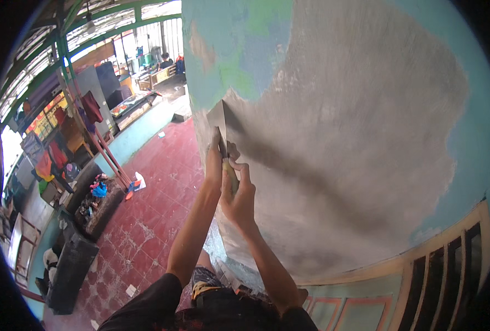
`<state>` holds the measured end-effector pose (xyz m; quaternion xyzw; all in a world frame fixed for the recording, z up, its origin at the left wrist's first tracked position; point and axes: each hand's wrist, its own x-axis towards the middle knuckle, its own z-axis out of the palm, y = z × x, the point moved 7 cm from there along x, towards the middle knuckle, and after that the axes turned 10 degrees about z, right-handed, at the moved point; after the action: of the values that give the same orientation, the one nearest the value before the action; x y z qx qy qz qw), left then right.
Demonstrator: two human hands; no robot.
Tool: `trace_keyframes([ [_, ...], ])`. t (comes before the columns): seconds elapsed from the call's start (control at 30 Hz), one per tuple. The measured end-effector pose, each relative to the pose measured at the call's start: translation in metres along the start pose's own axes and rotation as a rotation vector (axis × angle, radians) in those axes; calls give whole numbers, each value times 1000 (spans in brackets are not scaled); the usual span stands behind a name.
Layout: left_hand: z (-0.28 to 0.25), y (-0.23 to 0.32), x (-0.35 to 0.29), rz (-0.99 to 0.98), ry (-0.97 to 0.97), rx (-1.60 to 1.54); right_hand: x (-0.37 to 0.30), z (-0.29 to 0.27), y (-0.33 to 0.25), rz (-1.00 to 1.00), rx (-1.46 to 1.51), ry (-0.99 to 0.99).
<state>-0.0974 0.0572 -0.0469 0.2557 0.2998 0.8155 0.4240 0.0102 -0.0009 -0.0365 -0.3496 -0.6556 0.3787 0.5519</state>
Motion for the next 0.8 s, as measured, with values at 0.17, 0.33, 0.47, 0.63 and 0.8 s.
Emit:
trace_keyframes([
  [0.17, -7, -22, -16, -21, -21, 51, -18, -12, 7, 40, -4, 8],
  [0.33, 9, 5, 10, -9, 53, -138, 9, 3, -30, -77, -106, 65],
  [0.47, 3, -2, 5, 31, 85, -135, 8, -3, -14, -15, -78, -18],
  [0.63, -8, -14, 5, 95, -4, 98, -7, -6, 12, 34, 57, 32],
  [0.8, -5, 40, 38, 175, 103, 114, 39, 25, -25, -125, -31, -26],
])
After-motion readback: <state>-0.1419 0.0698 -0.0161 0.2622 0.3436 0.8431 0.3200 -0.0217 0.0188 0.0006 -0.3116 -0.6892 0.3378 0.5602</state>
